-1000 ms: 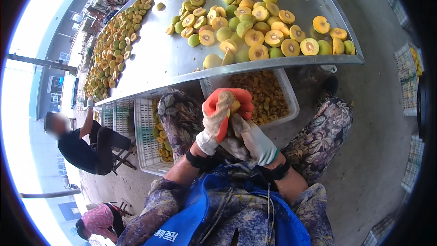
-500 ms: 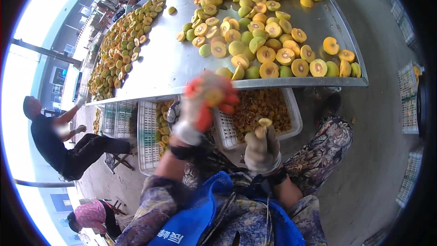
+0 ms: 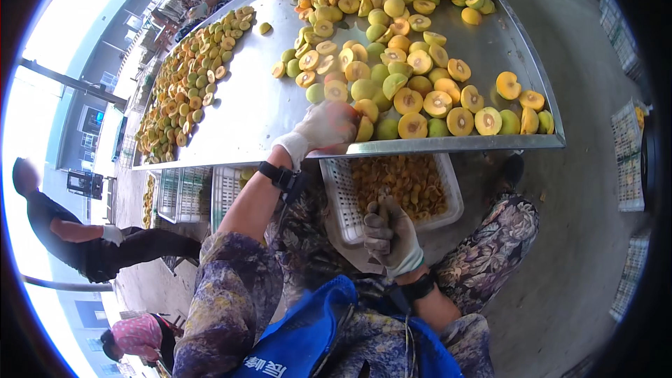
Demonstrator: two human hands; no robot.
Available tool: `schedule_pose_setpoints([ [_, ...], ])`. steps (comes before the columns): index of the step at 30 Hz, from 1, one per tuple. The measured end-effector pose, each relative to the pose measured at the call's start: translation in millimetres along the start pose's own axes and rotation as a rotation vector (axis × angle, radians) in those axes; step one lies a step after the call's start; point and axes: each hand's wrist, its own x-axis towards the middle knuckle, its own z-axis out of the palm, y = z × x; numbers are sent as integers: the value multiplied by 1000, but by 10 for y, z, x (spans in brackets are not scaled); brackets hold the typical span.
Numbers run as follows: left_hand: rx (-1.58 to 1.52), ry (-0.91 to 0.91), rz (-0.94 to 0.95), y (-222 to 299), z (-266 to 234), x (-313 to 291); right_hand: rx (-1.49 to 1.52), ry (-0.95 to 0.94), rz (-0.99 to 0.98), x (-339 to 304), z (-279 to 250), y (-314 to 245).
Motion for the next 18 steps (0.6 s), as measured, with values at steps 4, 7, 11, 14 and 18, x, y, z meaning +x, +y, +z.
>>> schedule_pose_setpoints([
  [4, -247, 69, 20, -546, 86, -19, -372, 238, -188, -148, 404, 124],
  [7, -1511, 119, 268, -562, 32, -359, -903, 364, -351, -184, 392, 187],
  [11, -1303, 277, 332, -26, 475, -806, -1080, 397, -589, -144, 584, 228],
  [14, -1865, 50, 159, 525, 806, -1077, -1249, 338, -808, -16, 550, 234],
  [18, -1610, 95, 282, 819, 1054, -1154, -1399, 429, -895, 22, 417, 189],
])
